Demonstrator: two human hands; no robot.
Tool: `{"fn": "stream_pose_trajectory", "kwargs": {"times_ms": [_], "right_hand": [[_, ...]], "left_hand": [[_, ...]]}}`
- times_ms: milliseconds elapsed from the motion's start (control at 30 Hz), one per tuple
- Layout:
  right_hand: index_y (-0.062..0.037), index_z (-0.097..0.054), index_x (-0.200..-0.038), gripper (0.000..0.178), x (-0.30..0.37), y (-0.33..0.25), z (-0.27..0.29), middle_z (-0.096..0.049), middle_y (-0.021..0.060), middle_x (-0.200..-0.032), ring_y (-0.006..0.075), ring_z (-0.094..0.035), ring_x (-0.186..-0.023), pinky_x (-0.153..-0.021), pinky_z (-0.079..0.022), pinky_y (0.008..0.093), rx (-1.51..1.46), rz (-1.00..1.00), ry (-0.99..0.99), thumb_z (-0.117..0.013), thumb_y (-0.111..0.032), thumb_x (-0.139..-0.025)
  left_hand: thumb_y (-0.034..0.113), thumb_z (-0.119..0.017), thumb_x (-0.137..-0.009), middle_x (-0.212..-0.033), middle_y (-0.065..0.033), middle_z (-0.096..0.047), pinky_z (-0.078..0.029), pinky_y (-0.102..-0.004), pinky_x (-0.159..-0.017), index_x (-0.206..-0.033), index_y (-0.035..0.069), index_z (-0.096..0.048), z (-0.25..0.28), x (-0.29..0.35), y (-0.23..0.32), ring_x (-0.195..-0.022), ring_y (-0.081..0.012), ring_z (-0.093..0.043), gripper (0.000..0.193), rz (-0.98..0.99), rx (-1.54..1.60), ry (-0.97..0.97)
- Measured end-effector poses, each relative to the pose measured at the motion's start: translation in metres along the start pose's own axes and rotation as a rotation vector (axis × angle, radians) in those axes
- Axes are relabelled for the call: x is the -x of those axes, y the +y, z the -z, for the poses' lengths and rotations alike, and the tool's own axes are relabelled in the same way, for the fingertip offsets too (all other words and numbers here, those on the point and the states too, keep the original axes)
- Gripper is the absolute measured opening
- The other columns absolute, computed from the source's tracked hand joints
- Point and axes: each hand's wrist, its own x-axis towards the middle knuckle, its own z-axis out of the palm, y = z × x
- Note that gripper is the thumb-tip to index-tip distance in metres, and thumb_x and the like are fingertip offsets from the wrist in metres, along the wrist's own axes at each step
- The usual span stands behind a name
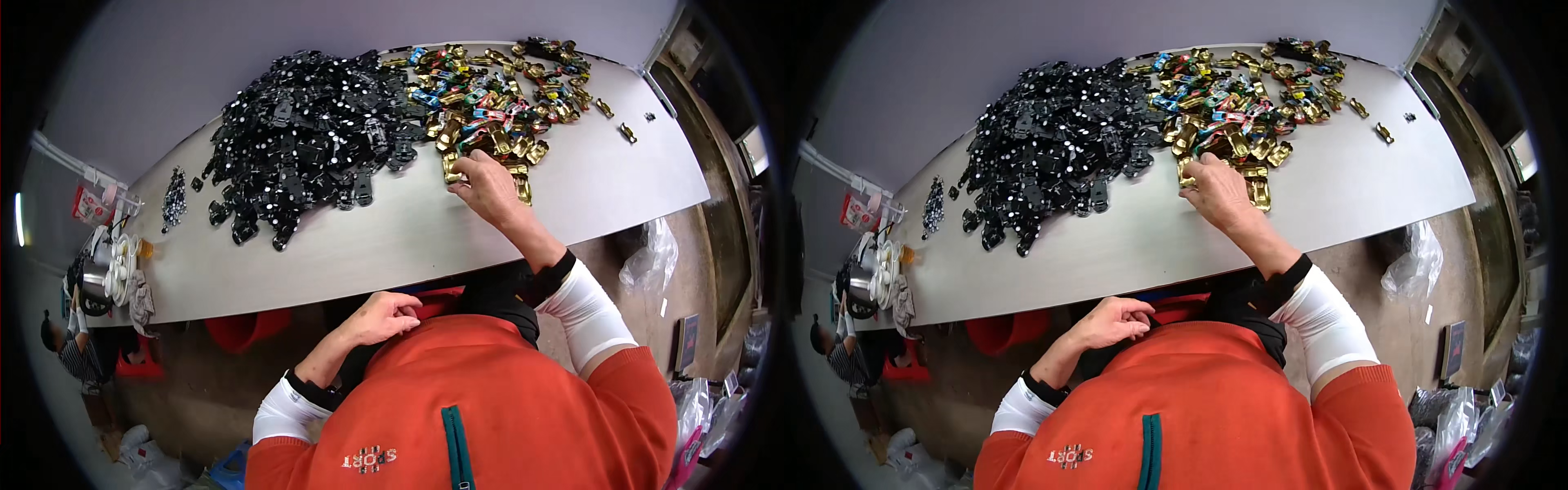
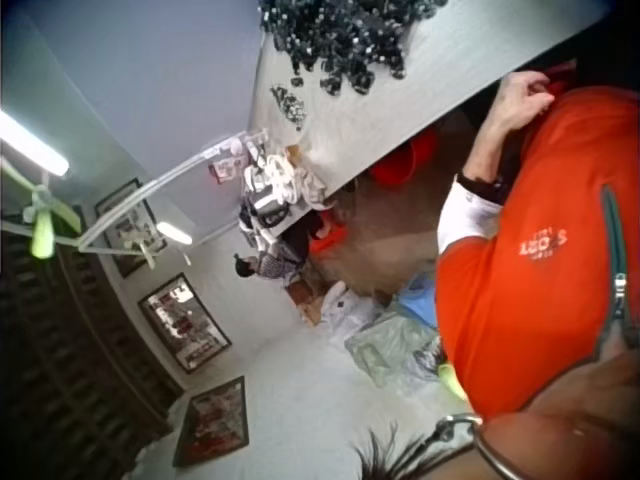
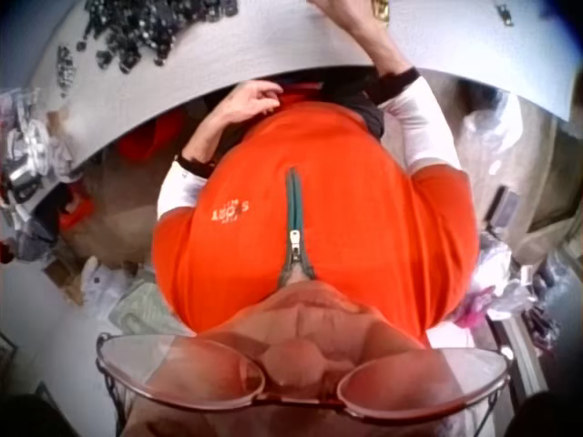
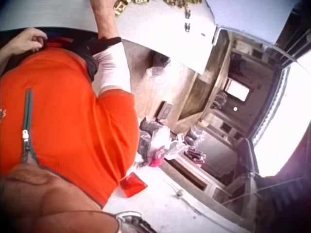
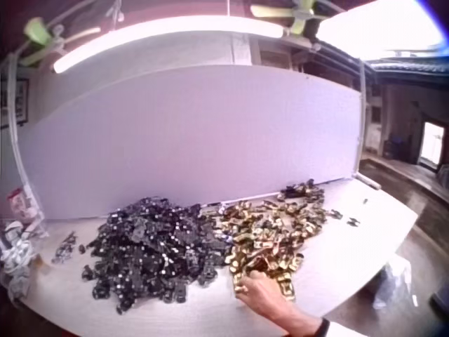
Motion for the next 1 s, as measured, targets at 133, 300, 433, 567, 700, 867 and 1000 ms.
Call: {"fn": "stream_pose_trajectory", "kwargs": {"times_ms": [133,300,433,567,700,867,1000], "right_hand": [[-0.0078,-0.061,-0.081,0.005,-0.009,0.005,-0.015,-0.053,0.0126,-0.086,0.0343,-0.057,-0.079,-0.066,-0.046,0.0429,0.144,-0.035,-0.17,-0.06,-0.011,-0.077],[-0.0042,-0.063,-0.085,0.004,0.001,-0.023,-0.019,-0.054,-0.0007,-0.069,0.0085,-0.049,-0.055,-0.05,-0.039,0.0239,-1.015,-0.314,-0.11,-0.065,-0.004,-0.082],[-0.0069,-0.056,-0.091,0.005,0.013,-0.038,-0.028,-0.05,-0.0012,-0.069,0.0083,-0.043,-0.056,-0.05,-0.036,0.0232,-1.758,-0.486,-0.277,-0.06,-0.009,-0.089],[-0.0093,-0.054,-0.091,0.004,0.018,-0.042,-0.036,-0.048,-0.0013,-0.071,0.0093,-0.041,-0.059,-0.05,-0.032,0.0236,-1.978,-0.659,-0.331,-0.057,-0.012,-0.091],[-0.0072,-0.058,-0.088,0.0,0.021,-0.034,-0.038,-0.052,-0.0015,-0.075,0.0058,-0.045,-0.06,-0.051,-0.035,0.0215,-1.463,-0.396,-0.307,-0.058,-0.007,-0.088],[-0.0023,-0.058,-0.082,0.005,0.018,-0.042,-0.032,-0.051,-0.0019,-0.073,0.004,-0.044,-0.055,-0.047,-0.035,0.0185,-1.067,-0.169,-0.261,-0.059,0.003,-0.083],[-0.0014,-0.061,-0.082,0.005,0.008,-0.029,-0.025,-0.053,-0.0015,-0.076,0.0042,-0.048,-0.058,-0.051,-0.039,0.019,-1.097,-0.178,-0.135,-0.062,0.003,-0.081]], "left_hand": [[0.004,-0.058,-0.088,-0.087,-0.0117,-0.065,-0.052,-0.023,-0.058,-0.108,-0.005,-0.059,0.013,0.005,0.02,-0.068,-0.0143,-0.063,0.022,-0.196,0.452,0.139],[0.006,-0.06,-0.088,-0.091,-0.0144,-0.065,-0.053,-0.0236,-0.06,-0.108,-0.004,-0.058,0.038,-0.017,0.026,-0.072,-0.0162,-0.063,0.023,-0.313,0.962,0.365],[0.006,-0.062,-0.086,-0.1,-0.0161,-0.064,-0.053,-0.0232,-0.064,-0.114,-0.004,-0.055,0.047,-0.058,0.037,-0.076,-0.0172,-0.062,0.031,-0.383,1.147,0.389],[0.005,-0.063,-0.085,-0.095,-0.0133,-0.064,-0.052,-0.0242,-0.062,-0.109,-0.003,-0.058,0.043,-0.074,0.045,-0.074,-0.017,-0.063,0.025,-0.447,1.191,0.412],[0.009,-0.064,-0.085,-0.089,-0.0098,-0.066,-0.05,-0.0257,-0.057,-0.103,0.0,-0.06,0.046,-0.077,0.044,-0.072,-0.0162,-0.061,0.021,-0.388,1.206,0.449],[0.007,-0.065,-0.084,-0.083,-0.0066,-0.065,-0.048,-0.0239,-0.055,-0.097,0.001,-0.063,0.053,-0.077,0.044,-0.066,-0.012,-0.058,0.014,-0.528,1.045,0.445],[0.006,-0.063,-0.085,-0.091,-0.0093,-0.066,-0.049,-0.0235,-0.06,-0.103,0.001,-0.06,0.06,-0.067,0.033,-0.073,-0.0123,-0.061,0.019,-0.519,0.927,0.529]]}}
